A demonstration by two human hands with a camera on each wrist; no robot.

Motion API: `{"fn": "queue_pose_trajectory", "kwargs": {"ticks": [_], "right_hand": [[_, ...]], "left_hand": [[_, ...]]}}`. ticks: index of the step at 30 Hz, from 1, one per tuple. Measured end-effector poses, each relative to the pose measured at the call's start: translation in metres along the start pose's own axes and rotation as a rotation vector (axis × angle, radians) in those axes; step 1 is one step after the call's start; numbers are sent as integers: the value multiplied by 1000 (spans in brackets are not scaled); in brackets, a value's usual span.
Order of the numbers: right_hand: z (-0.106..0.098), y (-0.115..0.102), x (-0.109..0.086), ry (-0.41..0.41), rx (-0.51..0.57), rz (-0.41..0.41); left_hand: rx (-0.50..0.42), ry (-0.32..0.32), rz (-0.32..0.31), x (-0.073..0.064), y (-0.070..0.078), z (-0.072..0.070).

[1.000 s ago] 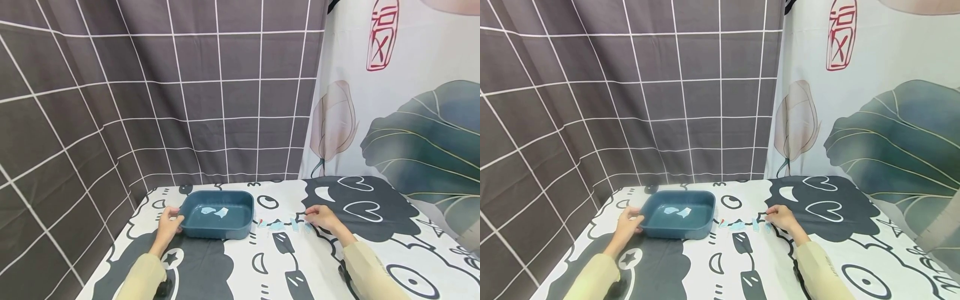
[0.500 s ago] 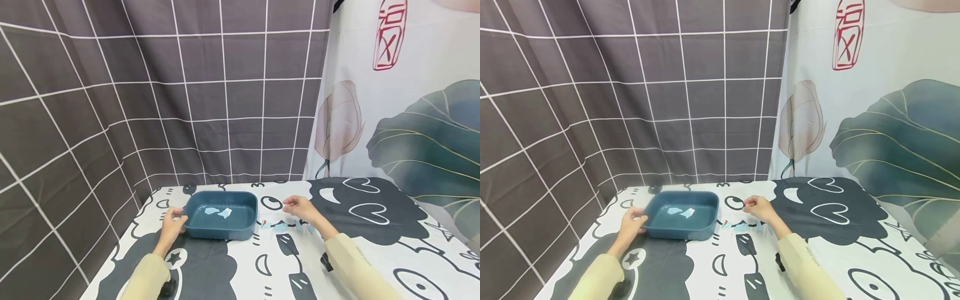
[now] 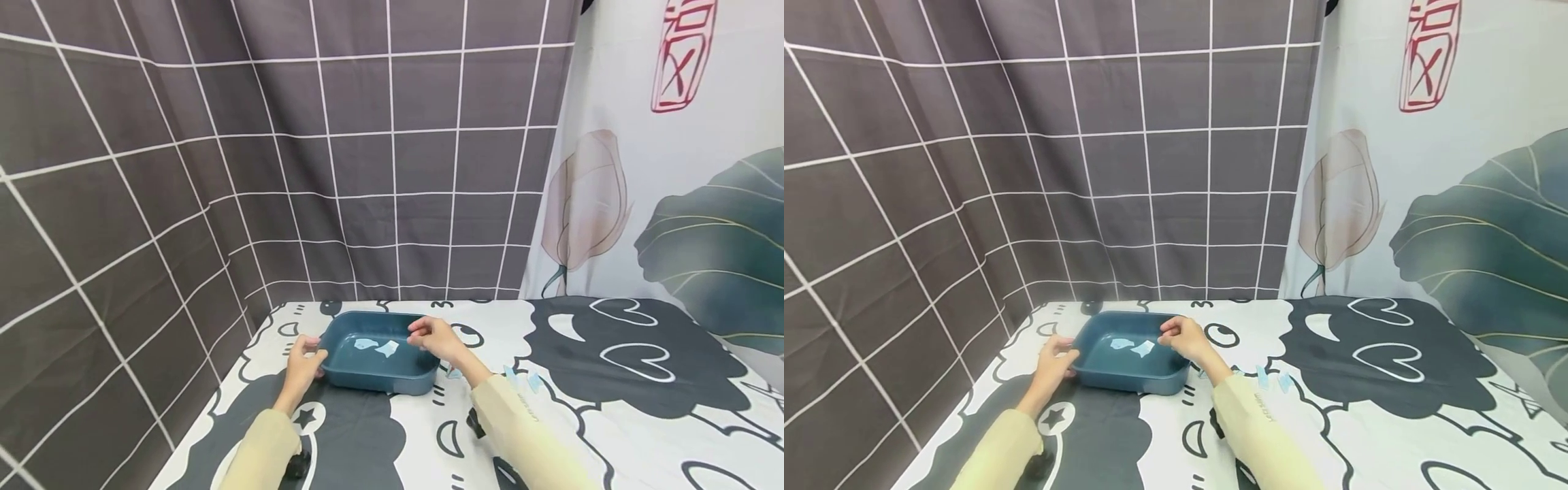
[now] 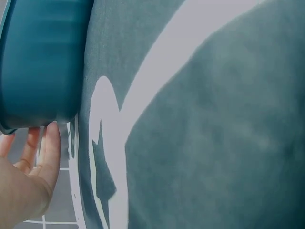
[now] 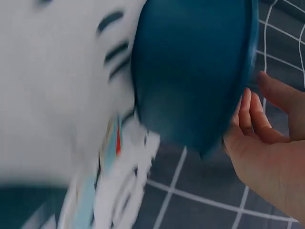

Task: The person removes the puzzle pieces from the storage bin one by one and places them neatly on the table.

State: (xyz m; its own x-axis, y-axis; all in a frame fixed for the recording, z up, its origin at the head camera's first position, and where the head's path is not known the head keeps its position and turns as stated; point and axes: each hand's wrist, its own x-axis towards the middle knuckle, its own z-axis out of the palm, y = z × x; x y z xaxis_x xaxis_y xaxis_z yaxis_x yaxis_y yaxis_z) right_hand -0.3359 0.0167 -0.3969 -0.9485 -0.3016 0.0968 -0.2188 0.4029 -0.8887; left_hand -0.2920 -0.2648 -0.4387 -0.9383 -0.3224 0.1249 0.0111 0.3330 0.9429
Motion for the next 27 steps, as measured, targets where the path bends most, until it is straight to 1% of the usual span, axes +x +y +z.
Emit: {"fn": "queue_pose_trajectory", "kwargs": {"ticks": [3, 5, 7, 12, 14, 17, 20, 24, 27], "right_hand": [[15, 0, 7, 32, -10, 4], [26, -1, 10, 68, -41, 1], [35, -1, 13, 88, -70, 12], [52, 2, 21, 65, -62, 76], [54, 4, 25, 68, -99, 76], [57, 8, 30, 69, -198, 51], [59, 12, 33, 56, -286, 3], [60, 14, 37, 14, -338, -65], [61, 13, 41, -46, -349, -89]], "left_hand": [[-12, 7, 5, 0, 0, 3], [-14, 20, 7, 0, 0, 3], [-9, 29, 11, 0, 0, 2], [-13, 28, 23, 1, -1, 3], [-16, 26, 28, 1, -2, 4], [-24, 30, 18, 0, -3, 5], [-31, 32, 5, -2, -5, 5], [-45, 35, 12, -1, -4, 5], [-51, 35, 21, 1, -3, 4]]}}
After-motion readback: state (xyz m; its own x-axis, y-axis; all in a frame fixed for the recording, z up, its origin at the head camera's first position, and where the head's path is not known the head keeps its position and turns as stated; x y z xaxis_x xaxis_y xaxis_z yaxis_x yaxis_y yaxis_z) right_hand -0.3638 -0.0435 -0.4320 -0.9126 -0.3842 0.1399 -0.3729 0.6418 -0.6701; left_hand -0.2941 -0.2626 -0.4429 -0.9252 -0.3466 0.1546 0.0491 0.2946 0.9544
